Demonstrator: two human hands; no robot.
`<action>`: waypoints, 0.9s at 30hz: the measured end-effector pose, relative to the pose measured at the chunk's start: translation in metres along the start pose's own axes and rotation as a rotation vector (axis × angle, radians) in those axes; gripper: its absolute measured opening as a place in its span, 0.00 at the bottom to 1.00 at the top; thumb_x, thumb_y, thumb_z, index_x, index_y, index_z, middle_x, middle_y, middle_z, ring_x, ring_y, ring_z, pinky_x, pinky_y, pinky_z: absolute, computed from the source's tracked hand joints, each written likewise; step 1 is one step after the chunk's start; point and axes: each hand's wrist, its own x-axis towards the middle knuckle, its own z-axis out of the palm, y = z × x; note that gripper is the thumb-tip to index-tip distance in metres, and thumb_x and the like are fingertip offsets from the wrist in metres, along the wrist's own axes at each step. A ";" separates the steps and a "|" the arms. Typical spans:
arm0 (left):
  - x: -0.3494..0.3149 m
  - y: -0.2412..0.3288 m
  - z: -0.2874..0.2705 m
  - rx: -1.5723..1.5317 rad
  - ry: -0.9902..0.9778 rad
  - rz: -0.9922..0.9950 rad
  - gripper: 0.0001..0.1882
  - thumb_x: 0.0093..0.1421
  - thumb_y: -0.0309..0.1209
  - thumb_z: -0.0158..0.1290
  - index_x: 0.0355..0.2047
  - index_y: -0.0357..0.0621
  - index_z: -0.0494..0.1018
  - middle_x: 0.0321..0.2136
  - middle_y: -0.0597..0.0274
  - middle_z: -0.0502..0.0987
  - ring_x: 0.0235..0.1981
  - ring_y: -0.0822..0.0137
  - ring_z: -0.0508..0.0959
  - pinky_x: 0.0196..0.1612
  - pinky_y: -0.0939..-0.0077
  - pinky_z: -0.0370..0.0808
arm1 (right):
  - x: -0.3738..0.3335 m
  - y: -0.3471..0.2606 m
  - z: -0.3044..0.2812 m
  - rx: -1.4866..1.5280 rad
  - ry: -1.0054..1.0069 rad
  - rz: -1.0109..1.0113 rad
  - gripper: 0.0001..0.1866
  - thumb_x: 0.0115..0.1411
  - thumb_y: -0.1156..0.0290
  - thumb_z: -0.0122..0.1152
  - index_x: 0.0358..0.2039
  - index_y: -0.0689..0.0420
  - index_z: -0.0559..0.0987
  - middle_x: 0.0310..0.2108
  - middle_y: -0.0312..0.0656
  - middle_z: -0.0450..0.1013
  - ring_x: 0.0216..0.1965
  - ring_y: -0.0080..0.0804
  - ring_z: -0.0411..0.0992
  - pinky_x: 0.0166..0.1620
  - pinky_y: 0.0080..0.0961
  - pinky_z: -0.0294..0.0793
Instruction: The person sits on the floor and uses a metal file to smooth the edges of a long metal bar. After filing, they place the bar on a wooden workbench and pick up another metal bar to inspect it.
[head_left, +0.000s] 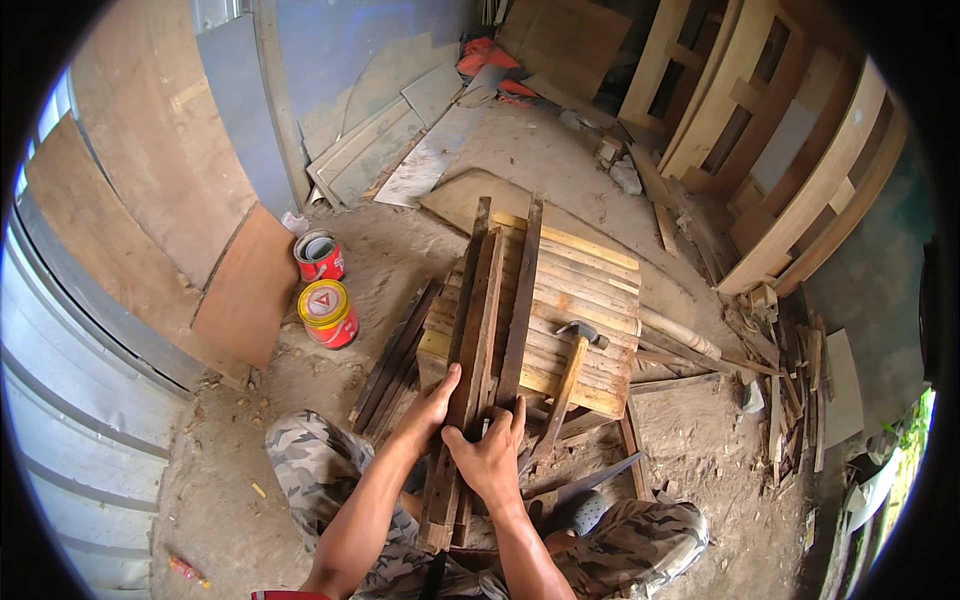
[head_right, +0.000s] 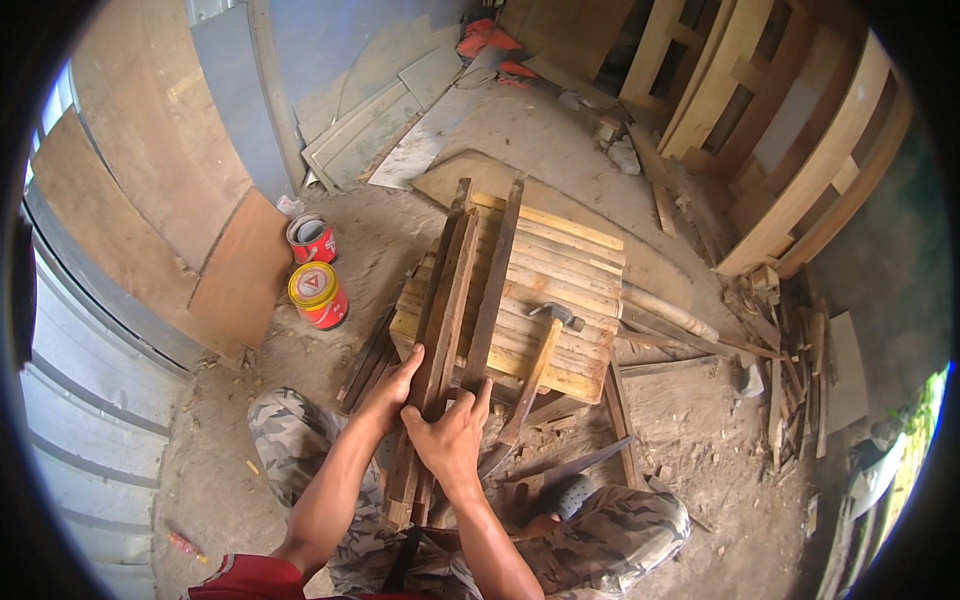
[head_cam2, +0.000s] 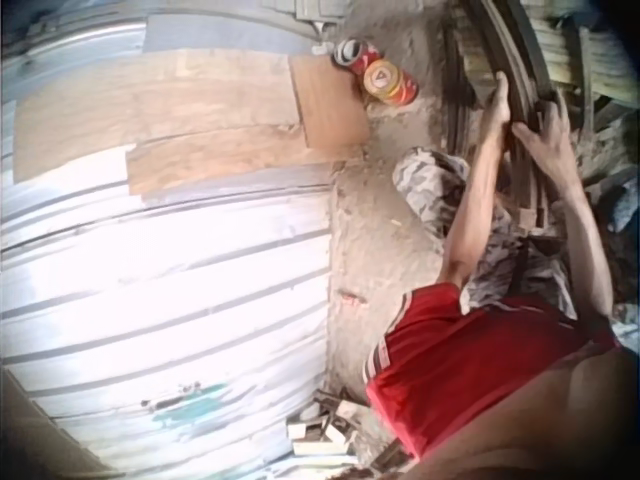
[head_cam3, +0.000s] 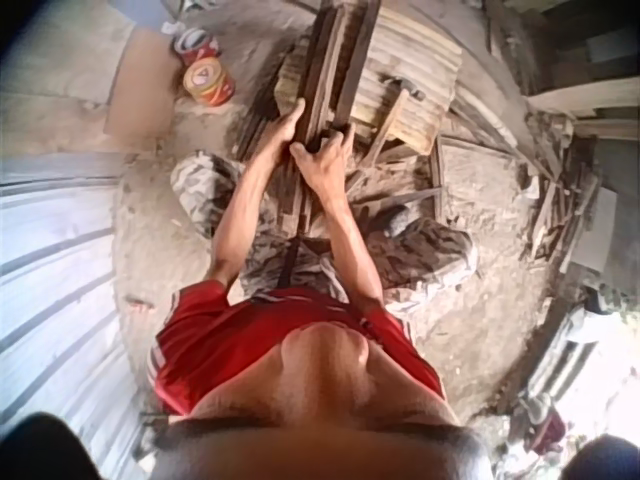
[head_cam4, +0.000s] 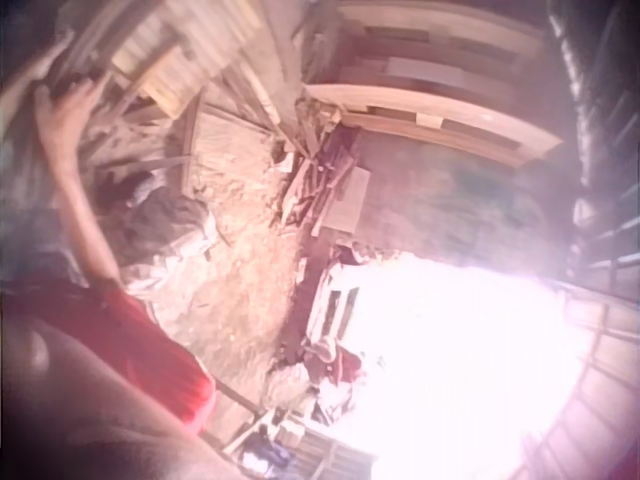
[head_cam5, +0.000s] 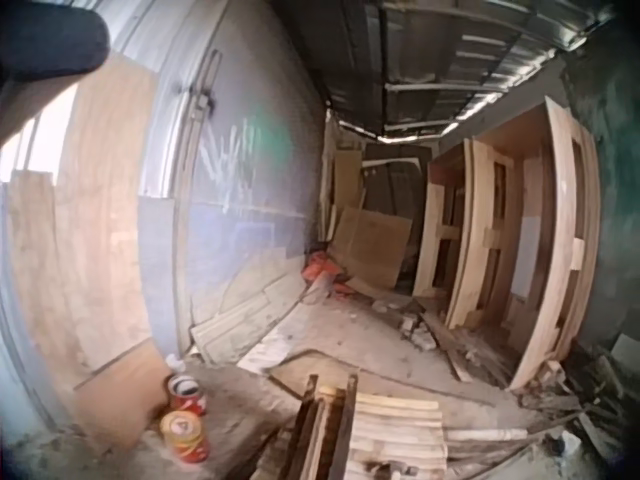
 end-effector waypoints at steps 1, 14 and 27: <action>-0.002 0.000 0.003 0.026 0.018 0.038 0.46 0.63 0.65 0.49 0.60 0.28 0.68 0.57 0.43 0.73 0.55 0.58 0.75 0.56 0.68 0.71 | 0.000 0.001 0.001 0.035 0.015 0.003 0.37 0.48 0.60 0.73 0.47 0.76 0.66 0.64 0.79 0.47 0.69 0.75 0.45 0.69 0.51 0.54; 0.004 0.001 0.020 0.691 0.228 0.240 0.38 0.69 0.59 0.42 0.49 0.28 0.74 0.42 0.33 0.79 0.47 0.42 0.79 0.50 0.58 0.74 | 0.005 0.027 -0.018 0.584 0.011 0.243 0.24 0.56 0.72 0.65 0.51 0.64 0.67 0.42 0.43 0.72 0.42 0.29 0.72 0.47 0.26 0.73; -0.009 0.019 0.035 0.330 -0.248 -0.022 0.54 0.50 0.62 0.65 0.65 0.36 0.62 0.62 0.43 0.67 0.66 0.52 0.64 0.64 0.58 0.64 | 0.002 0.016 -0.029 0.496 -0.144 0.203 0.32 0.71 0.65 0.42 0.73 0.59 0.52 0.72 0.50 0.54 0.71 0.34 0.55 0.68 0.25 0.53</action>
